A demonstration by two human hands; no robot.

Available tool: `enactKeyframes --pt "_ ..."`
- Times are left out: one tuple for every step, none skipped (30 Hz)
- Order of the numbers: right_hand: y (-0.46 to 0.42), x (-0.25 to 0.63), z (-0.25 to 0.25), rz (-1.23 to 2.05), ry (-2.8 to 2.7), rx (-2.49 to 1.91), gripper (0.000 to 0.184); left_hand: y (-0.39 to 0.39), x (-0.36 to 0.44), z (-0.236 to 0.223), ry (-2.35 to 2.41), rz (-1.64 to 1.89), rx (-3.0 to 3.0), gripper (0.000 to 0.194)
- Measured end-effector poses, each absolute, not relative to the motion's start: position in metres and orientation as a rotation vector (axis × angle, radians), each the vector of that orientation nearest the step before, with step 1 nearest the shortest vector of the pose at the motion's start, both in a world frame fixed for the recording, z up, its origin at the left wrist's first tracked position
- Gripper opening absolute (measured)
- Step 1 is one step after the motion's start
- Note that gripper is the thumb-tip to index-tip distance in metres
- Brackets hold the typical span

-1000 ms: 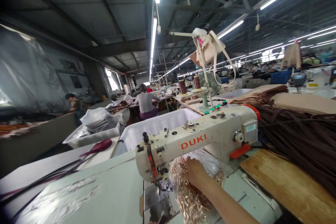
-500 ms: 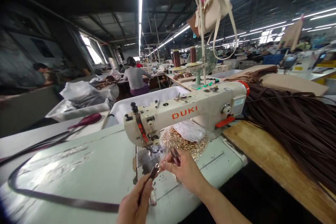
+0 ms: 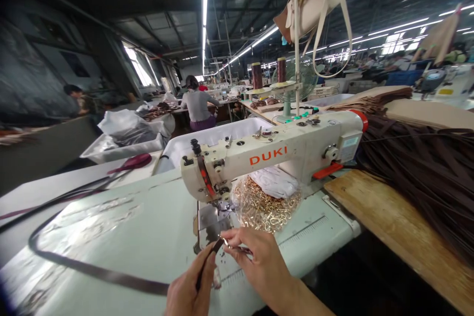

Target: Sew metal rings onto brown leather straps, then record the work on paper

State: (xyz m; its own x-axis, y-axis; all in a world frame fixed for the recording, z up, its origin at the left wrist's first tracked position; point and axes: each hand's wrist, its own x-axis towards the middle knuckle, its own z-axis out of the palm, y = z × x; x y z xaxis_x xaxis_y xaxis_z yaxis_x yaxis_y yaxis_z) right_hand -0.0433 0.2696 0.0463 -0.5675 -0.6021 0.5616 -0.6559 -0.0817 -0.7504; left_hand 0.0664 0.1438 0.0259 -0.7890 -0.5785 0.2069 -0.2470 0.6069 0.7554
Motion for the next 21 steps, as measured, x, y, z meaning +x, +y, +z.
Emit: enactKeyframes --pt "0.27 -0.043 0.045 1.742 -2.06 1.455 0.008 0.144 0.066 0.026 -2.412 -1.019 0.658 0.04" --pt "0.27 -0.042 0.044 1.712 -2.026 1.479 0.007 0.143 0.066 0.025 -2.422 -1.004 0.66 0.04" --pt "0.27 -0.042 0.043 1.677 -1.993 1.507 0.008 0.143 0.066 0.025 -2.431 -0.993 0.659 0.04" --pt "0.27 -0.042 0.041 1.638 -1.968 1.537 0.01 0.143 0.066 0.025 -2.438 -0.988 0.653 0.039" --pt "0.27 -0.041 0.039 1.6 -1.946 1.564 0.013 0.143 0.066 0.024 -2.443 -0.984 0.645 0.038" --pt "0.27 -0.041 0.037 1.564 -1.929 1.584 0.016 0.144 0.066 0.024 -2.446 -0.979 0.639 0.038" --pt "0.271 -0.041 0.035 1.53 -1.919 1.595 0.018 0.144 0.066 0.024 -2.447 -0.975 0.638 0.037" --pt "0.271 -0.041 0.034 1.501 -1.912 1.595 0.02 0.144 0.067 0.024 -2.445 -0.97 0.644 0.037" --pt "0.271 -0.041 0.032 1.48 -1.909 1.589 0.022 0.145 0.067 0.024 -2.444 -0.964 0.652 0.036" --pt "0.272 -0.041 0.031 1.469 -1.91 1.575 0.022 0.145 0.068 0.024 -2.445 -0.959 0.66 0.036" --pt "0.272 -0.042 0.03 1.465 -1.91 1.562 0.021 0.146 0.069 0.024 -2.45 -0.955 0.666 0.037" --pt "0.273 -0.042 0.029 1.468 -1.914 1.55 0.021 0.146 0.069 0.024 -2.458 -0.953 0.667 0.037" --pt "0.273 -0.043 0.029 1.475 -1.914 1.542 0.021 0.147 0.069 0.024 -2.465 -0.951 0.665 0.038" --pt "0.273 -0.043 0.028 1.48 -1.906 1.542 0.021 0.147 0.07 0.023 -2.471 -0.947 0.663 0.038" --pt "0.272 -0.044 0.028 1.476 -1.893 1.554 0.021 0.147 0.07 0.023 -2.473 -0.942 0.66 0.039" --pt "0.272 -0.044 0.027 1.465 -1.867 1.572 0.022 0.147 0.07 0.022 -2.473 -0.936 0.657 0.039" --pt "0.271 -0.044 0.027 1.449 -1.833 1.595 0.022 0.147 0.069 0.021 -2.469 -0.928 0.65 0.038" --pt "0.27 -0.043 0.026 1.427 -1.804 1.618 0.021 0.147 0.069 0.021 -2.466 -0.921 0.64 0.037" --pt "0.269 -0.042 0.025 1.406 -1.783 1.638 0.02 0.147 0.069 0.02 -2.463 -0.913 0.627 0.036" --pt "0.269 -0.041 0.025 1.394 -1.775 1.645 0.019 0.147 0.068 0.02 -2.462 -0.908 0.616 0.035" --pt "0.268 -0.039 0.025 1.4 -1.781 1.638 0.018 0.148 0.068 0.02 -2.469 -0.907 0.61 0.034"
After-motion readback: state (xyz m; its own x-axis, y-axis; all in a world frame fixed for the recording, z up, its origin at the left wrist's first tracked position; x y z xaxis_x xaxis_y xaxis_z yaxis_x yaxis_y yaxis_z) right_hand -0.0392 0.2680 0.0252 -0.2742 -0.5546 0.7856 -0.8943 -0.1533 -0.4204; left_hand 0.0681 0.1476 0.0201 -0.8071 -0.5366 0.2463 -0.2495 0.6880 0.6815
